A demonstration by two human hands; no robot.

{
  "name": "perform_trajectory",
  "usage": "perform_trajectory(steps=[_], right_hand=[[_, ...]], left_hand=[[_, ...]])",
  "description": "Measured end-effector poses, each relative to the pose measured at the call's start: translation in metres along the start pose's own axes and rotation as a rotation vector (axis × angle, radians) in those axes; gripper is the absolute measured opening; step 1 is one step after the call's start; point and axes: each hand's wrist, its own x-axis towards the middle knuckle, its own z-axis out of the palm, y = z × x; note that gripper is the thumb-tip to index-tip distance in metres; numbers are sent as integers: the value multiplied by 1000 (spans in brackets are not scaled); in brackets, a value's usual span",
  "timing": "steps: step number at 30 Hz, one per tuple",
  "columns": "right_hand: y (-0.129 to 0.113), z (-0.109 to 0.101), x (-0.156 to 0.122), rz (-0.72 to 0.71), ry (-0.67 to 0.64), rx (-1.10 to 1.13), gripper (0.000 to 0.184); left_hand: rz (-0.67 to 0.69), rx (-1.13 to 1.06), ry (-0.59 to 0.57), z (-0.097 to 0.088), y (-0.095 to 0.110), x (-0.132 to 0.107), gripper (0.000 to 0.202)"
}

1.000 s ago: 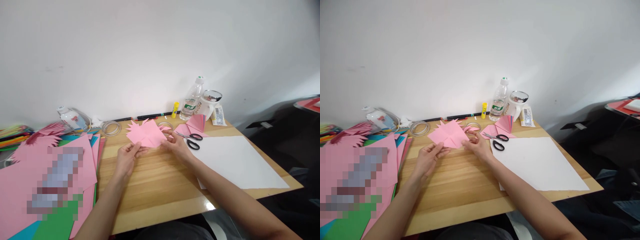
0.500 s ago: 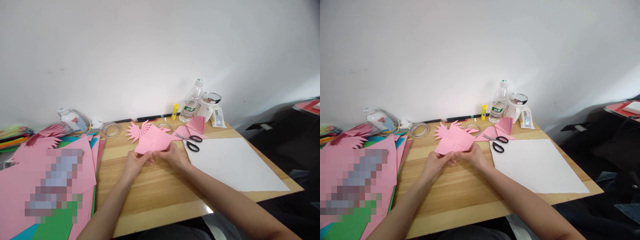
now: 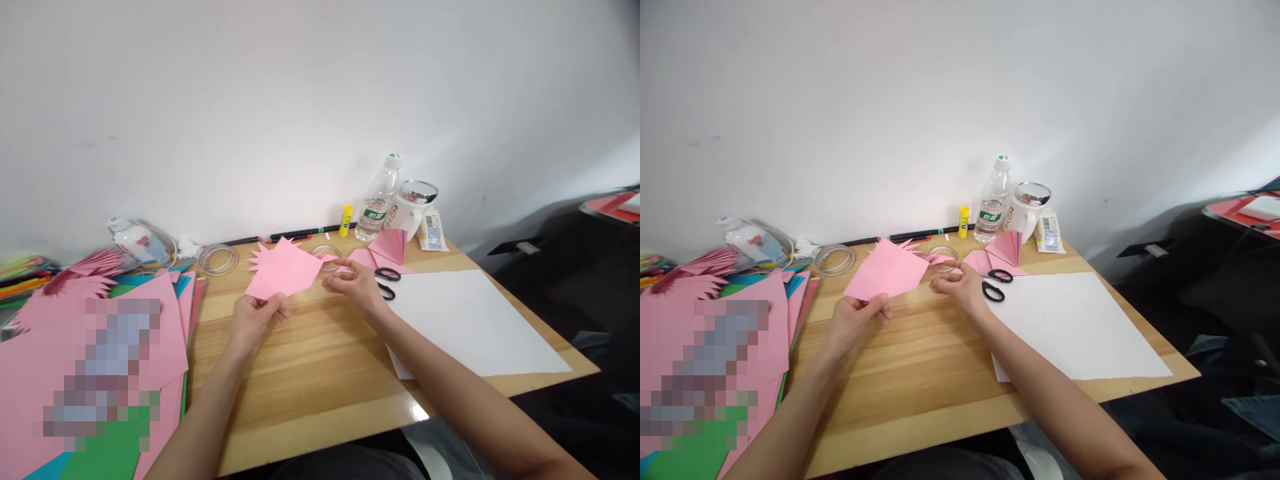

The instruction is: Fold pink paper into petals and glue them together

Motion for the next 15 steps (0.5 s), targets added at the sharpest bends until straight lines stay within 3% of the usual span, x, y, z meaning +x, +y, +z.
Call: perform_trajectory(steps=[5, 10, 15], right_hand=[[-4, 4, -2, 0, 0, 123, 49], [5, 20, -16, 112, -231, 9, 65], [10, 20, -16, 86, -216, -64, 45]], left_hand=[[-37, 9, -88, -2, -3, 1, 22], [-61, 60, -152, 5, -9, -1, 22], [-42, 110, -146, 7, -8, -2, 18]])
